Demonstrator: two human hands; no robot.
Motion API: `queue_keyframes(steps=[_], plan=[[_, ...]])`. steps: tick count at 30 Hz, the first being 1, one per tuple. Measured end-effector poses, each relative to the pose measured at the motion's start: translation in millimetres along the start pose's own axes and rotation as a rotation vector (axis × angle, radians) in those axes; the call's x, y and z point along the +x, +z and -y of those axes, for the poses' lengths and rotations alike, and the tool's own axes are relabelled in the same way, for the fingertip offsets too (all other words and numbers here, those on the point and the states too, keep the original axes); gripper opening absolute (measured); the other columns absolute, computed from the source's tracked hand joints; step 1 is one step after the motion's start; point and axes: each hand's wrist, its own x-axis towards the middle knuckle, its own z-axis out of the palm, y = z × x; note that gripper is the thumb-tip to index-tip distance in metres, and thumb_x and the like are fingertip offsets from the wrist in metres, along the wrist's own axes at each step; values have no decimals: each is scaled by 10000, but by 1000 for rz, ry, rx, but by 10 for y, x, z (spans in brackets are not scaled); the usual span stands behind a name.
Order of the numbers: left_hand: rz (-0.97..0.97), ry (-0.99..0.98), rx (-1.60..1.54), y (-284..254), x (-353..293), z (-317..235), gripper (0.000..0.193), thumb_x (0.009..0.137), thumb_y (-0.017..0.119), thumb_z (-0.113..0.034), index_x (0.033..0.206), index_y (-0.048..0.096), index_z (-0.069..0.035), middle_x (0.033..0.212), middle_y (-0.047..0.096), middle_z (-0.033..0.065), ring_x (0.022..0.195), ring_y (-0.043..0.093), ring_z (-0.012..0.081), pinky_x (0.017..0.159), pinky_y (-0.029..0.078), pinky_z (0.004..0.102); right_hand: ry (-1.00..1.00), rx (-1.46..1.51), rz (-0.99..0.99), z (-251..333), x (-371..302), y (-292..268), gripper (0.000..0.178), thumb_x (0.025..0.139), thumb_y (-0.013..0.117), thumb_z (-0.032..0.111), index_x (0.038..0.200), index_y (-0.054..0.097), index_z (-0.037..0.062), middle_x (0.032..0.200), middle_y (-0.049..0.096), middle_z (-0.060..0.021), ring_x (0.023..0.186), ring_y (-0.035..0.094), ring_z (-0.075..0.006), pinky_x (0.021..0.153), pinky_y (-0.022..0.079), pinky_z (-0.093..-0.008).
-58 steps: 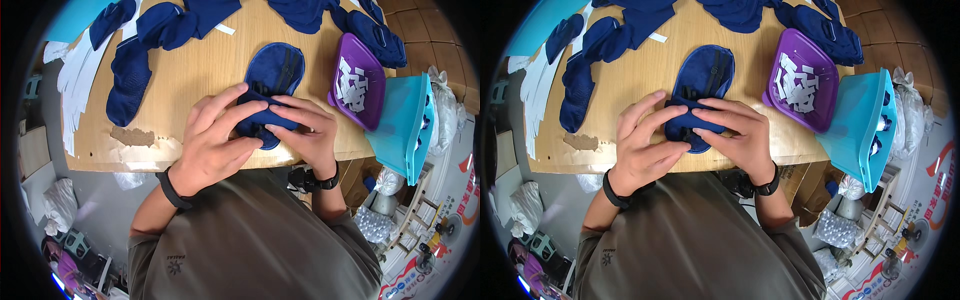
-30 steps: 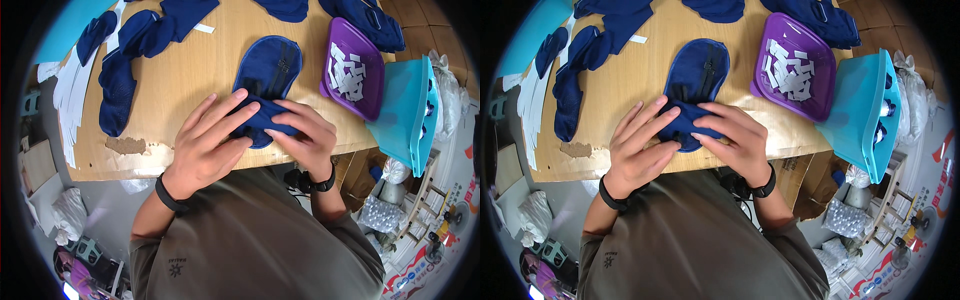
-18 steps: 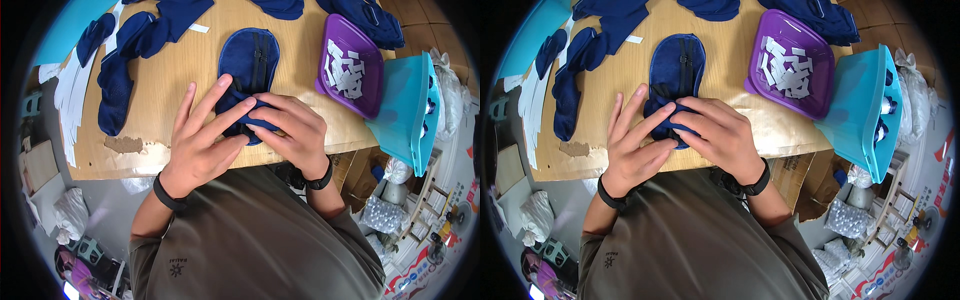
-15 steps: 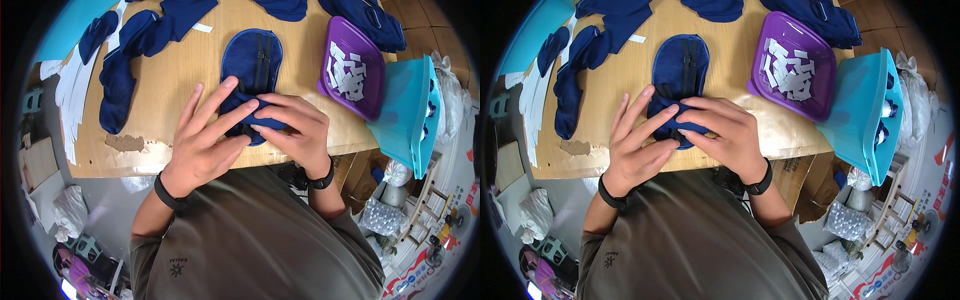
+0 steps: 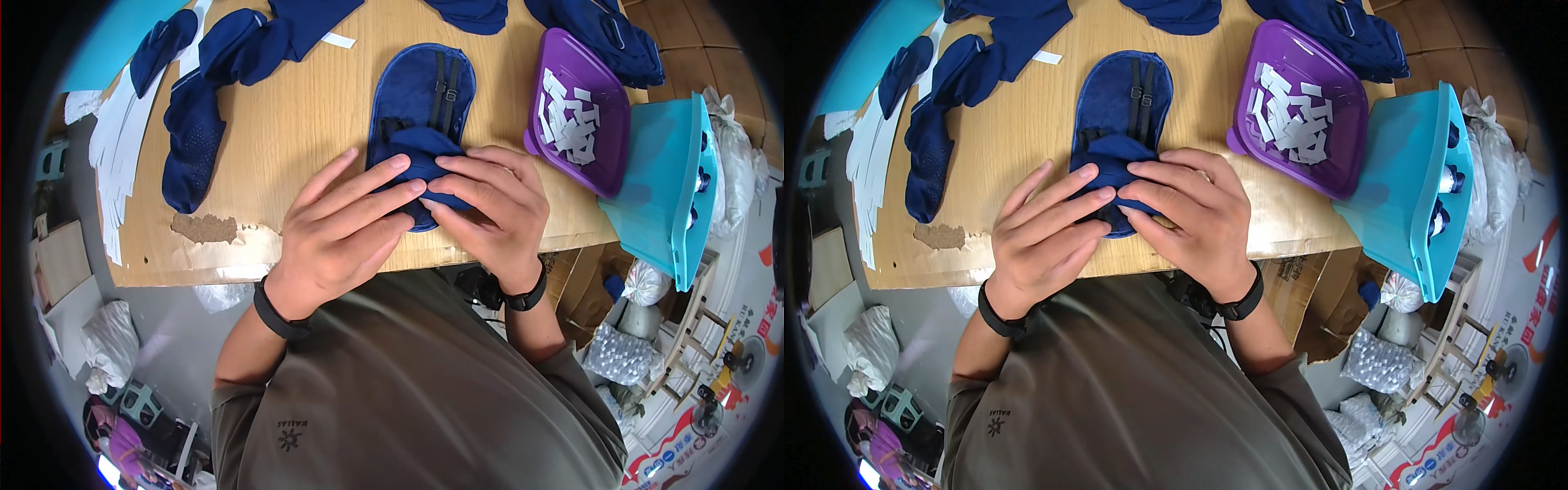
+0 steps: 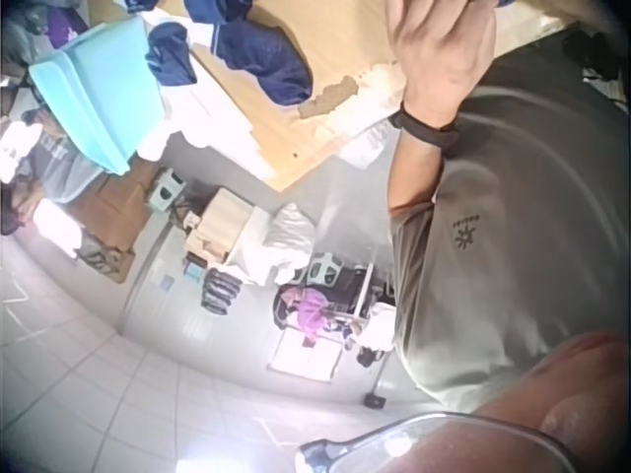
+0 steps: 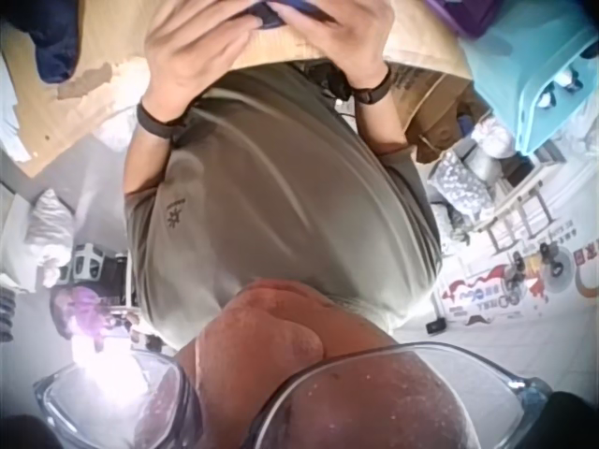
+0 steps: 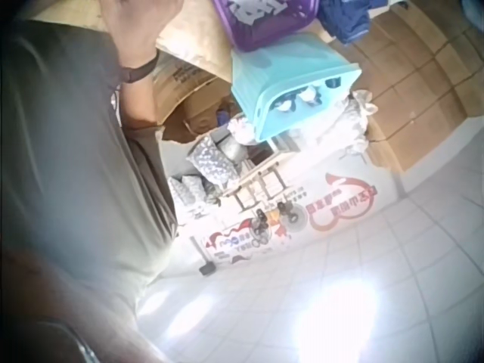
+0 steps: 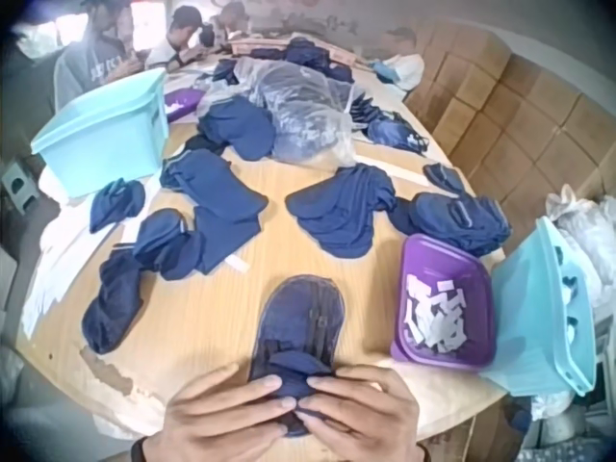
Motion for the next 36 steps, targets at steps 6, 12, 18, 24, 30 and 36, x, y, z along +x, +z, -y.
queue_keyframes(steps=[6, 12, 18, 24, 30, 36], plan=[[1, 7, 3, -2, -13, 7, 119, 691, 783, -60, 768, 705, -105, 1134, 726, 28, 1191, 636, 248, 1029, 458, 468, -49, 53, -35, -1, 37, -8, 323, 617, 834, 86, 930, 760, 115, 1076, 700, -55, 989, 633, -274, 840, 535, -374], [-4, 0, 2, 9, 20, 11, 134, 680, 789, -59, 771, 709, -116, 1147, 722, 15, 1205, 627, 248, 1017, 467, 457, -5, 16, 40, -94, 53, -25, 425, 632, 839, 136, 1048, 751, 120, 1135, 669, -66, 986, 620, -289, 852, 514, -395], [0, 2, 17, 22, 8, 22, 155, 663, 785, -49, 786, 721, -117, 1125, 725, 1, 1209, 624, 251, 956, 505, 434, 88, -75, -8, -4, 146, -66, 441, 611, 857, 175, 1039, 763, 122, 1118, 690, -58, 1002, 628, -293, 844, 533, -387], [7, -12, -28, 41, -17, 8, 163, 646, 774, -20, 778, 717, -98, 1110, 725, 16, 1191, 634, 257, 847, 555, 354, 169, -37, 91, 20, 150, -124, 402, 617, 862, 179, 1002, 766, 111, 1069, 718, -65, 980, 662, -272, 812, 548, -360], [-1, -1, -50, 39, -47, 9, 151, 653, 771, -14, 773, 709, -81, 1108, 723, 28, 1199, 629, 270, 858, 557, 359, 162, 18, 88, 18, 77, -97, 385, 640, 857, 160, 1006, 765, 88, 963, 731, -79, 854, 691, -252, 755, 555, -335], [-3, 24, -50, 38, -23, 42, 130, 671, 779, -37, 775, 713, -79, 1119, 721, 36, 1235, 599, 307, 960, 504, 482, 282, 179, 37, 41, 68, -51, 531, 645, 860, 92, 1159, 728, 96, 944, 730, -97, 823, 700, -210, 706, 551, -293]])
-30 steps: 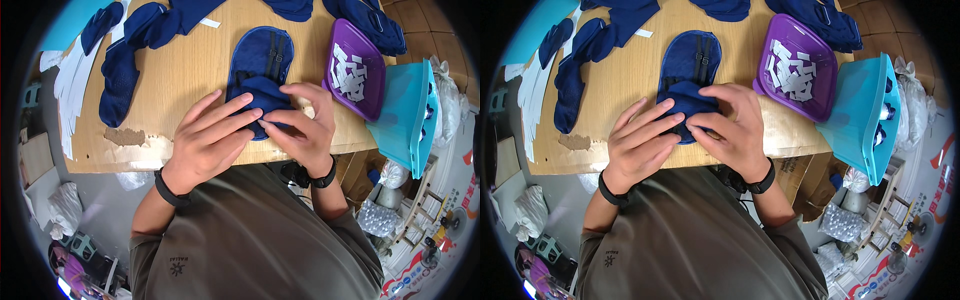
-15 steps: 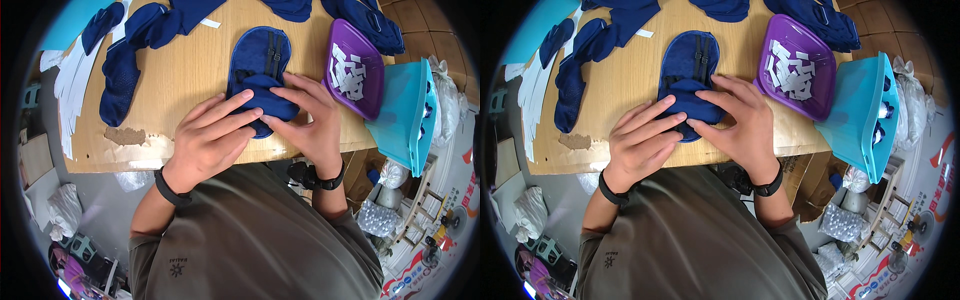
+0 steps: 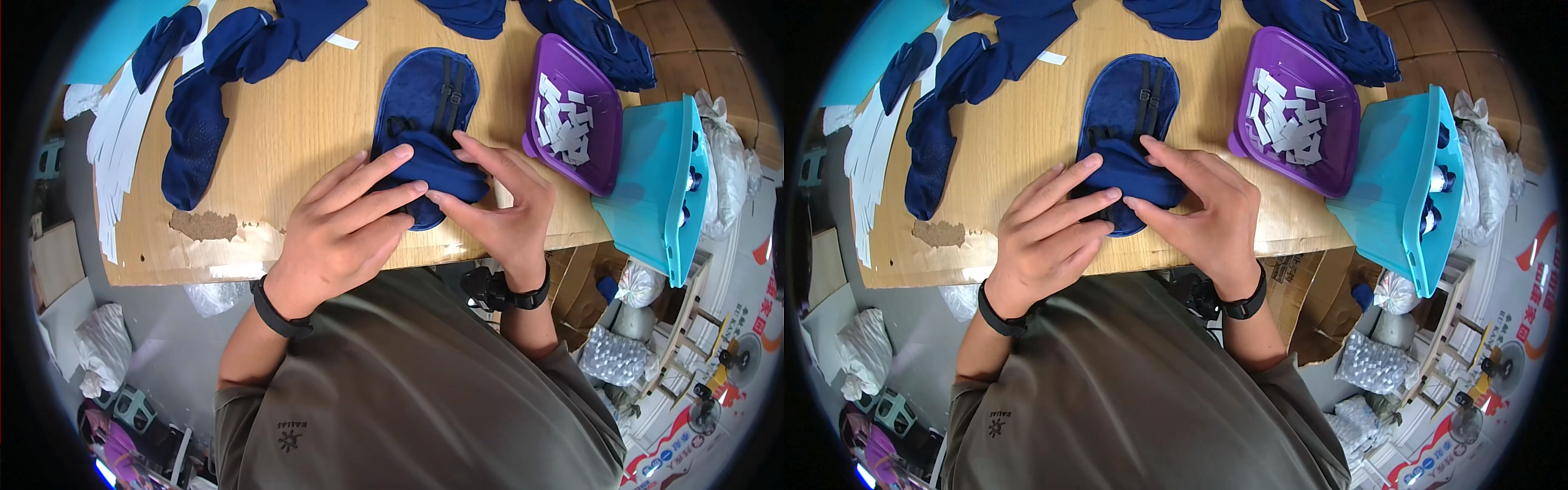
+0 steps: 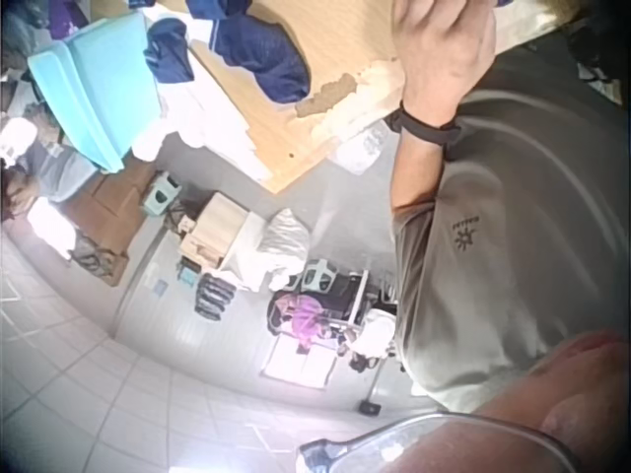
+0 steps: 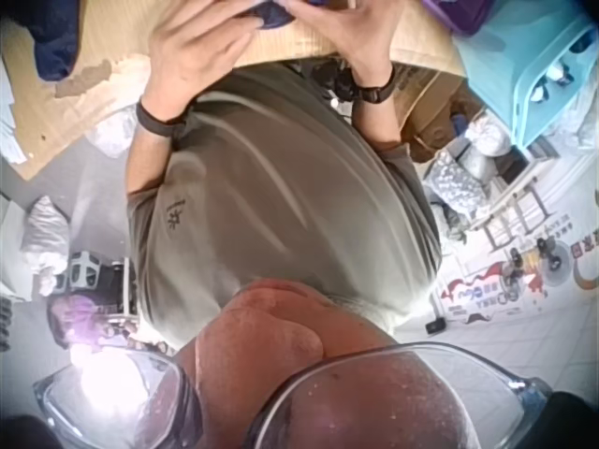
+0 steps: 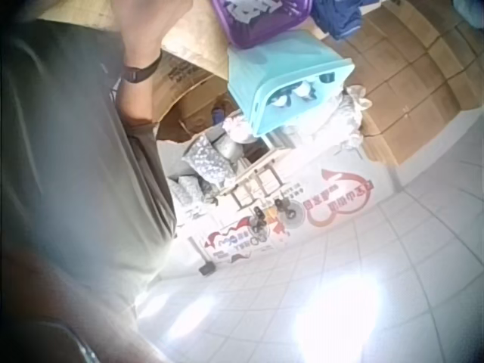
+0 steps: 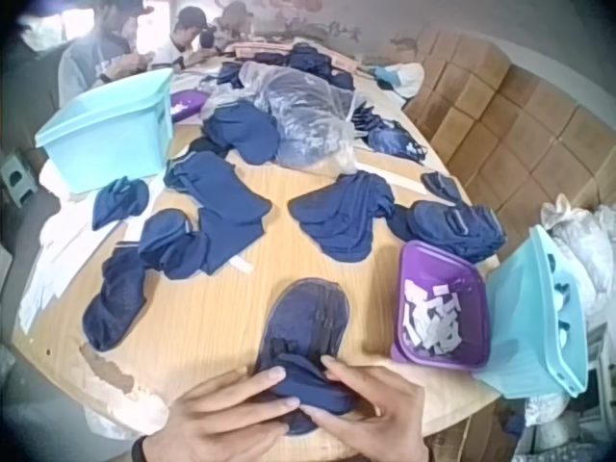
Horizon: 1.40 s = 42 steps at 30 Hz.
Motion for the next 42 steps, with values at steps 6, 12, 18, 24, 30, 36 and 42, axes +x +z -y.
queue_keyframes(steps=[6, 12, 18, 24, 30, 36, 42], plan=[[-154, -33, -152, -253, 139, 6, 147, 728, 707, -75, 836, 624, -18, 1189, 660, 181, 1205, 583, 425, 961, 501, 499, -14, 127, -86, 68, 5, -100, 594, 655, 881, 110, 1219, 698, 69, 928, 729, -98, 829, 699, -191, 729, 553, -296], [-5, -518, -526, -189, -6, -80, 658, 804, 808, -187, 1328, 473, 27, 1214, 625, 212, 1104, 648, 322, 934, 517, 382, -105, 143, -35, 250, -63, -57, 540, 659, 886, 133, 1165, 718, 48, 964, 721, -115, 825, 697, -238, 756, 562, -339], [57, -677, -1048, -198, 30, -175, 399, 948, 578, 48, 1312, 416, 33, 1067, 621, 157, 868, 685, 195, 637, 585, 292, -287, 173, -9, 339, 51, -135, 521, 627, 897, 109, 1115, 728, 35, 971, 702, -110, 847, 701, -243, 763, 583, -322], [-58, -504, -1032, -164, 32, -87, 403, 962, 584, 4, 1341, 450, 35, 1086, 635, 122, 920, 680, 170, 729, 617, 298, 118, 482, 274, 252, 195, -121, 497, 664, 889, 16, 1121, 708, -54, 1002, 733, -123, 897, 680, -131, 835, 554, -272], [-170, -390, -763, -269, 191, -242, 372, 910, 646, -44, 1261, 532, 2, 1024, 622, 70, 741, 622, 105, 640, 538, 243, 129, 679, 202, 222, 156, -62, 429, 708, 841, -36, 1111, 700, -75, 990, 729, -125, 877, 681, -142, 819, 552, -269], [-130, -513, -1069, -291, 65, -372, 320, 944, 583, -75, 1255, 529, -23, 1046, 629, 65, 862, 638, 112, 722, 535, 247, -200, 373, 120, 597, 83, -189, 289, 691, 814, 17, 962, 723, -23, 979, 708, -131, 834, 681, -224, 795, 539, -310], [54, -761, -1298, -297, -127, -340, 414, 965, 547, 4, 1371, 467, 34, 1134, 640, 131, 931, 684, 179, 773, 617, 302, -323, 374, 119, 614, -77, -132, 312, 673, 799, 0, 975, 723, -22, 1018, 708, -132, 832, 683, -224, 773, 533, -322]])
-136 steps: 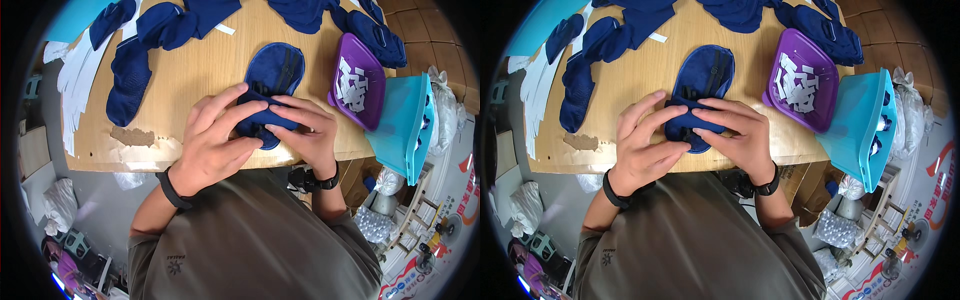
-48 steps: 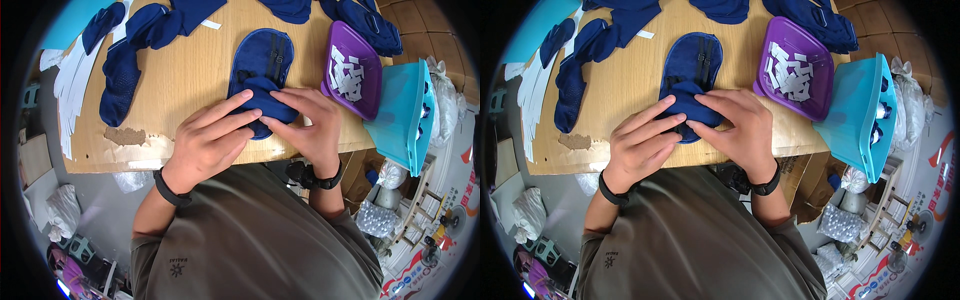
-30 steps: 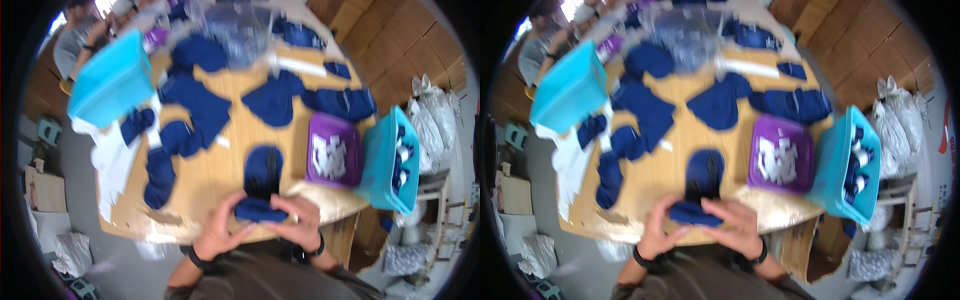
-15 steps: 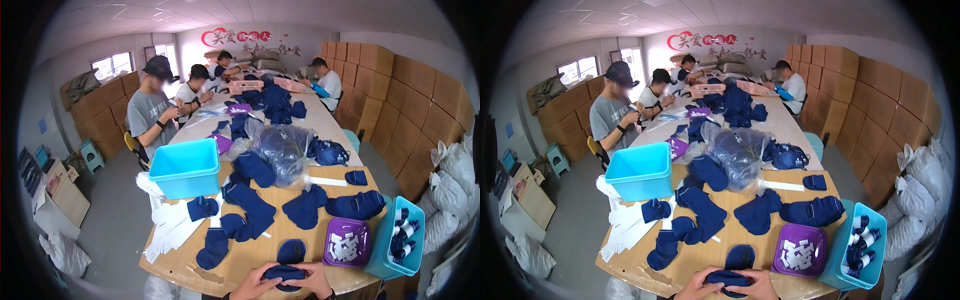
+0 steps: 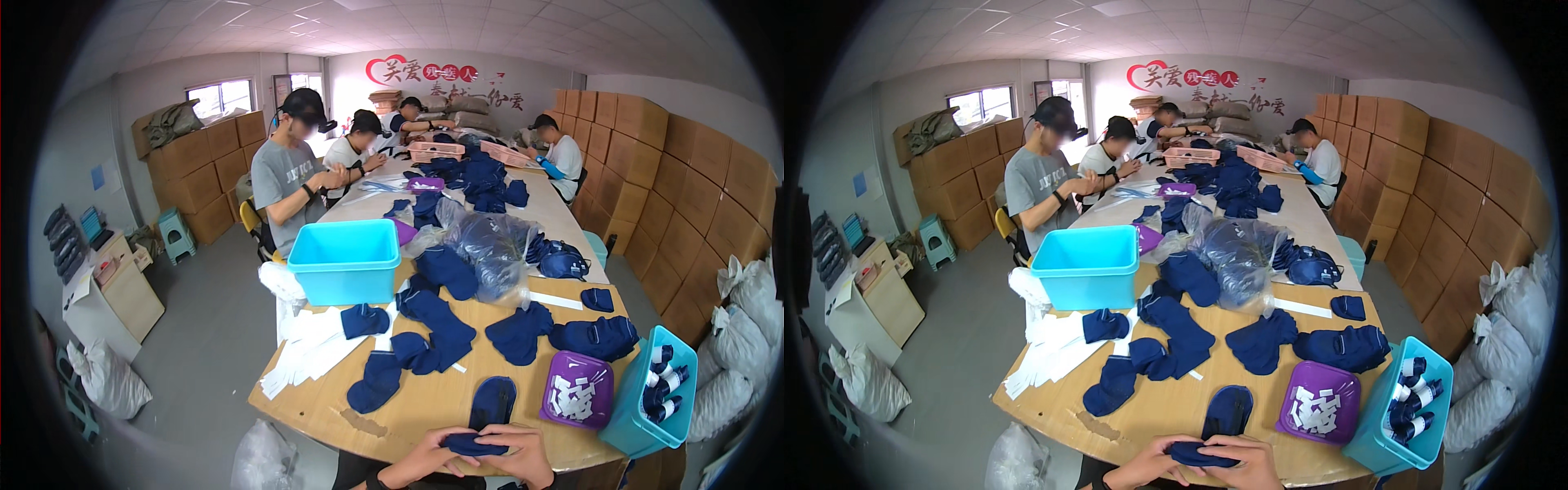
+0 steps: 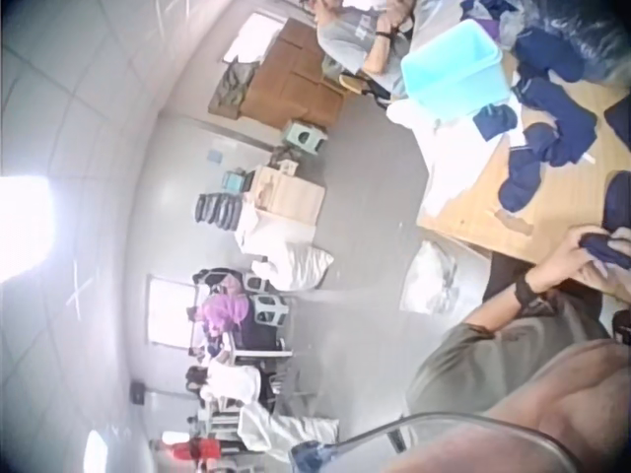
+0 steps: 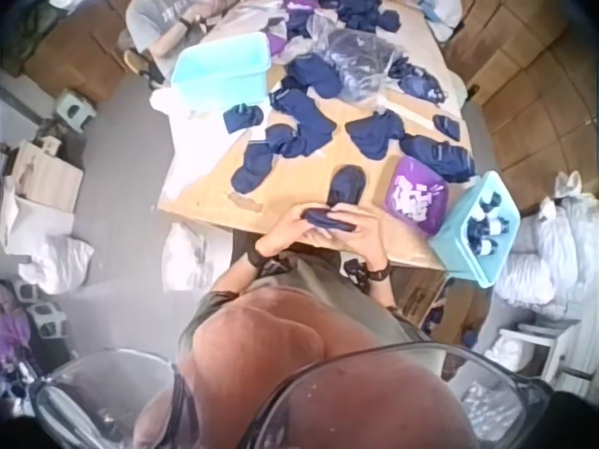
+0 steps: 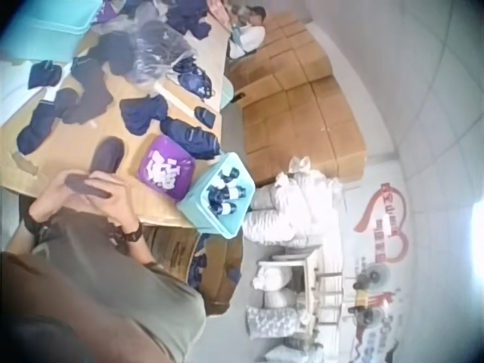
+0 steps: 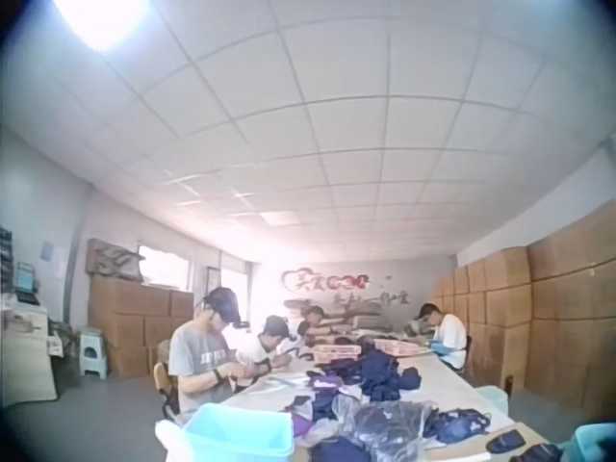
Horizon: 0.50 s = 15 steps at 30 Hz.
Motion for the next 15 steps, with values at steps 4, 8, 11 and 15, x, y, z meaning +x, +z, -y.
queue_keyframes(steps=[4, 8, 11, 15], plan=[[-23, 102, -47, -62, -238, 210, 367, 950, 547, 18, 1316, 565, 47, 1200, 637, 129, 929, 684, 188, 810, 608, 314, -10, 33, 108, 72, -40, 51, 407, 709, 833, -39, 1099, 718, -31, 977, 731, -118, 879, 691, -170, 829, 552, -269], [-89, 343, 86, -130, -355, 283, 385, 925, 599, 37, 1308, 566, 54, 1166, 660, 130, 926, 677, 182, 793, 581, 304, 294, 271, 34, 104, -45, 329, 400, 704, 836, -39, 1087, 725, -11, 996, 671, -97, 957, 670, -168, 836, 550, -274], [-163, 557, 235, -73, -390, 237, 289, 908, 632, 37, 1196, 636, 65, 1126, 679, 145, 827, 681, 159, 690, 573, 258, 231, 307, 40, -33, -109, 426, 419, 685, 852, -42, 1083, 727, -11, 982, 643, -89, 940, 648, -146, 805, 535, -262], [-373, 578, 333, 32, -475, 105, 173, 888, 554, 12, 1044, 630, 1, 1041, 668, 91, 969, 636, 160, 856, 512, 293, 117, 227, 4, -91, -32, 527, 353, 707, 837, -46, 1046, 747, -8, 946, 637, -79, 855, 623, -132, 754, 492, -245]])
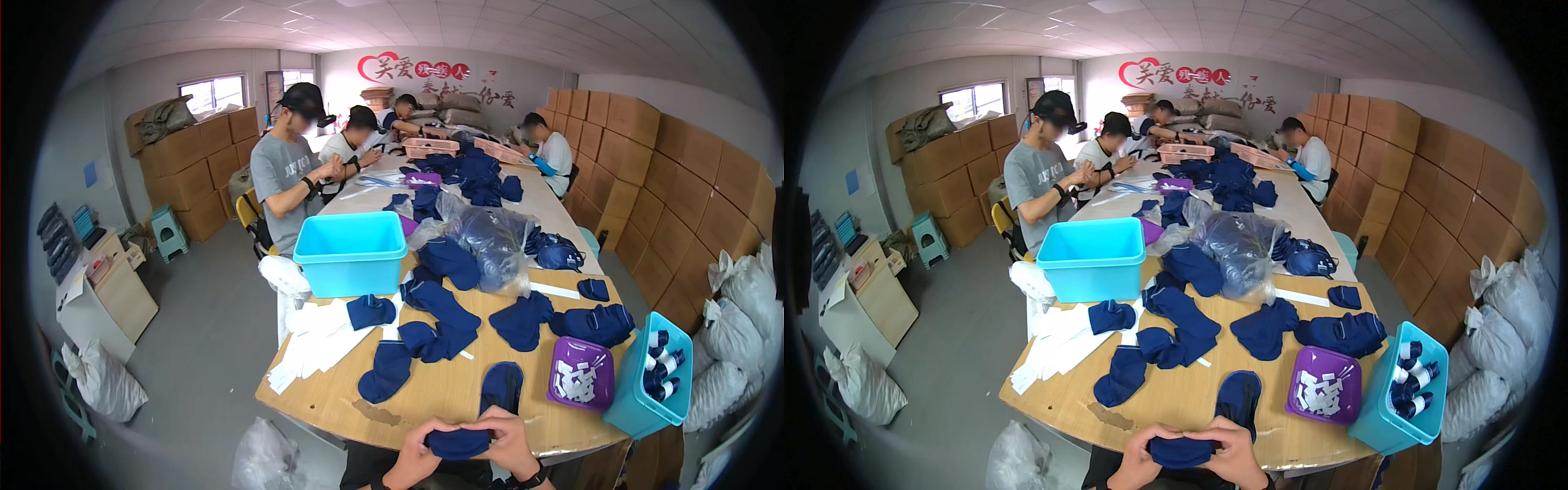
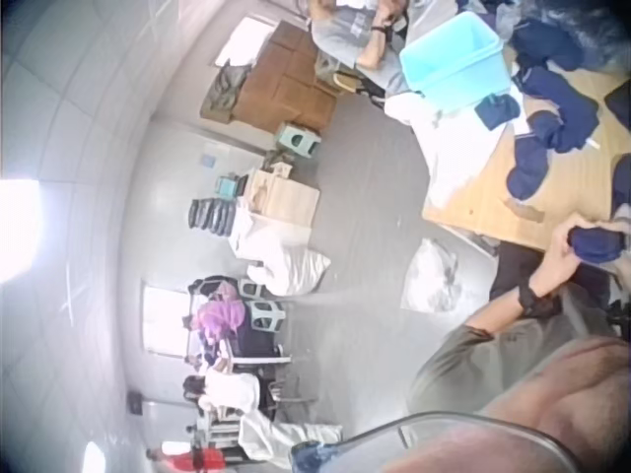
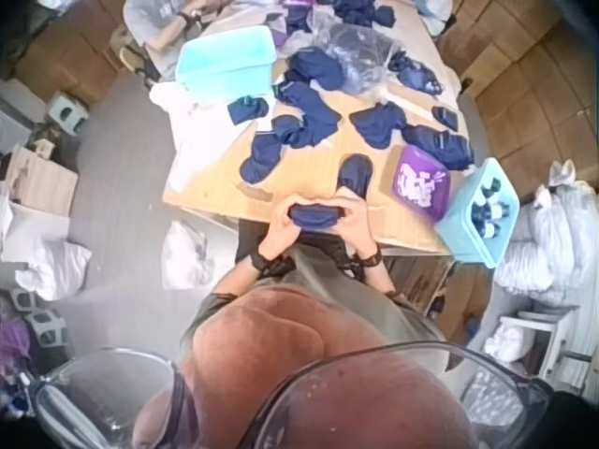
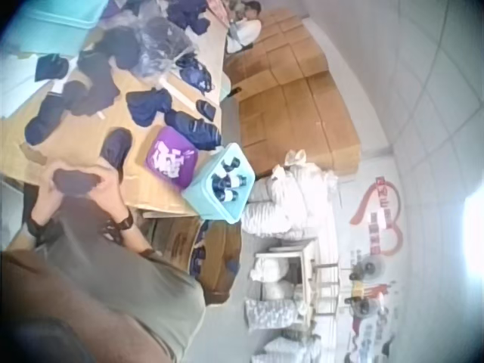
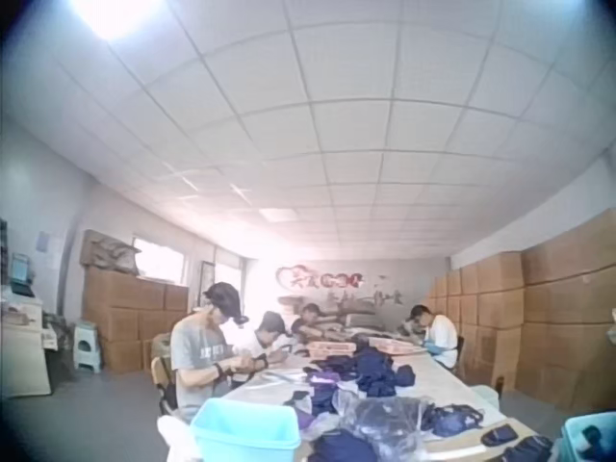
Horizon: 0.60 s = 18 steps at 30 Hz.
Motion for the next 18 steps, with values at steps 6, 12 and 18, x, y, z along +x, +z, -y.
queue_keyframes(steps=[6, 12, 18], plan=[[-95, 28, -83, 117, 125, -51, 134, 867, 560, 55, 947, 651, -3, 1031, 672, 117, 912, 656, 194, 824, 513, 294, 49, 47, -96, -34, 60, -19, 322, 735, 792, -67, 1046, 757, 8, 940, 635, -71, 847, 611, -137, 754, 472, -239], [-173, -48, -120, 67, 235, 138, 53, 914, 613, -34, 877, 643, -12, 953, 674, 105, 844, 637, 192, 742, 503, 295, -27, -8, -123, -115, 132, 57, 315, 722, 801, 14, 1032, 750, 17, 934, 679, -93, 822, 667, -207, 720, 542, -289], [173, -352, -215, -250, 545, -103, 23, 906, 679, -45, 905, 670, -24, 899, 672, 77, 695, 593, 122, 600, 463, 240, -155, -200, -167, -27, 220, 69, 298, 694, 868, 118, 954, 758, 24, 892, 681, -109, 802, 672, -232, 675, 522, -305]])
